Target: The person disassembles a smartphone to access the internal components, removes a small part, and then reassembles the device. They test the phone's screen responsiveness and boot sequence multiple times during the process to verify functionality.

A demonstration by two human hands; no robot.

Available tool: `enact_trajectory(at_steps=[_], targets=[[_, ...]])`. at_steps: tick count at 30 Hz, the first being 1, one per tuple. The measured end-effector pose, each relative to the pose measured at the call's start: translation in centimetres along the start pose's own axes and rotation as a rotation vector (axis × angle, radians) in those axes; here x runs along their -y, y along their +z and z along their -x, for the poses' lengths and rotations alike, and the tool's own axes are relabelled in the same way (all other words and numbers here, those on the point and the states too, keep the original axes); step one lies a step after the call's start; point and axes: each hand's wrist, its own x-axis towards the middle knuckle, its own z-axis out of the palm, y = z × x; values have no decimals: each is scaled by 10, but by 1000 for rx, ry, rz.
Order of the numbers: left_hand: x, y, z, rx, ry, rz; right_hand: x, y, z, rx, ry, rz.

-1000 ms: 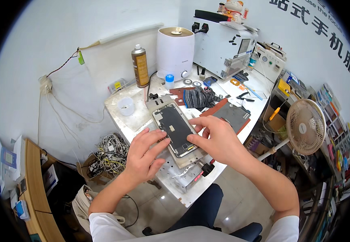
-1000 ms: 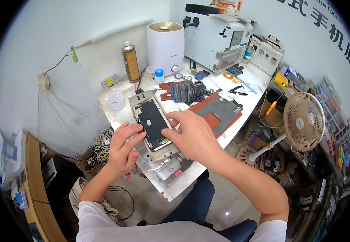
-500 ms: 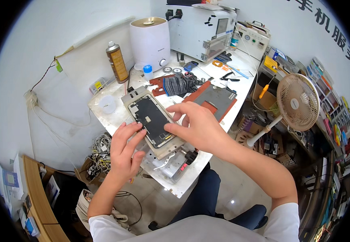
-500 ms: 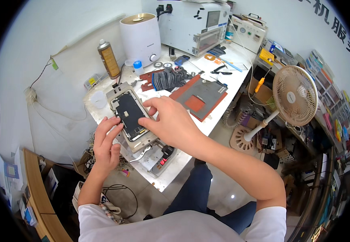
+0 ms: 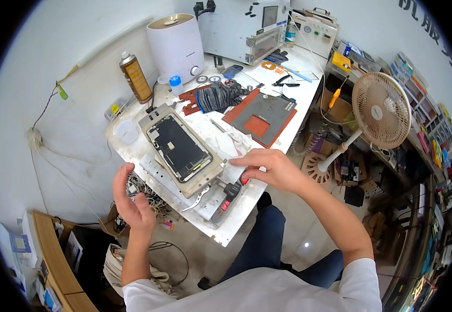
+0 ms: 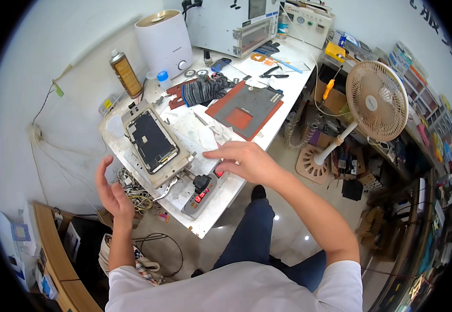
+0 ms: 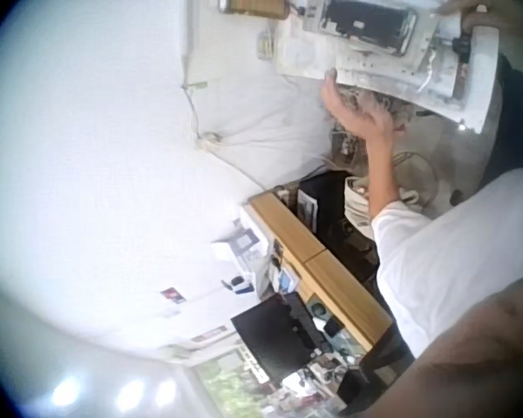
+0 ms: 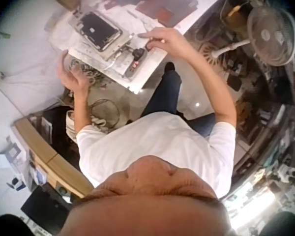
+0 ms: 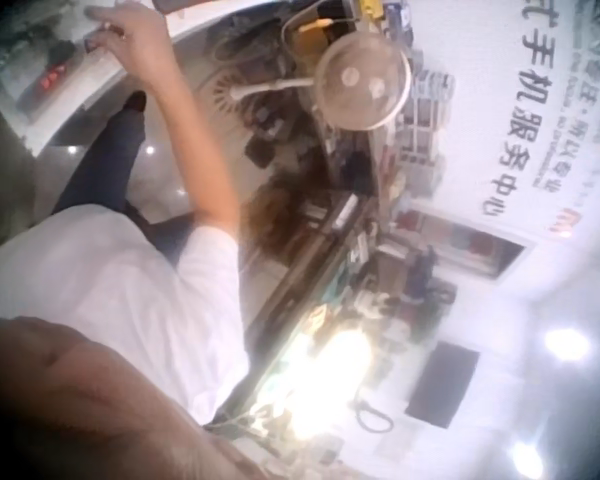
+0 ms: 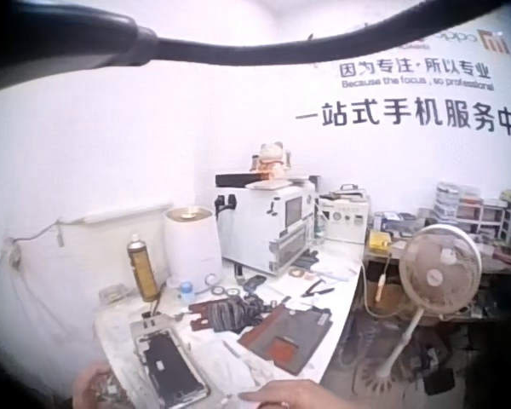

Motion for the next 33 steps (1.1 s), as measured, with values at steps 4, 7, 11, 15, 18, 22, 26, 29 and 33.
enact_trajectory(at_steps=[4, 7, 11, 15, 18, 22, 26, 29, 33], targets=[[-14, -14, 12, -125, -55, 89, 12, 6, 7, -38, 153, -72], [-26, -9, 41, -332, 51, 229, 11, -6, 49, -267, 331, -253], [-105, 22, 74, -54, 321, 666, -11, 19, 162, -559, 530, -367], [-186, 93, 132, 428, 207, 819, -21, 74, 356, -403, 941, -62], [-241, 136, 181, 724, 266, 1015, 33, 108, 506, -421, 1087, 227], [-331, 183, 231, 1015, 347, 1320, 168, 101, 643, -720, 1420, 215], [-457, 213, 212, 1211, 545, 1374, 311, 91, 694, -1413, 1387, 449], [-566, 206, 209, 1118, 612, 1403, 401, 75, 733, -1688, 1314, 615], [-693, 215, 145, 1244, 642, 1810, 455, 87, 781, -1911, 1270, 1038]])
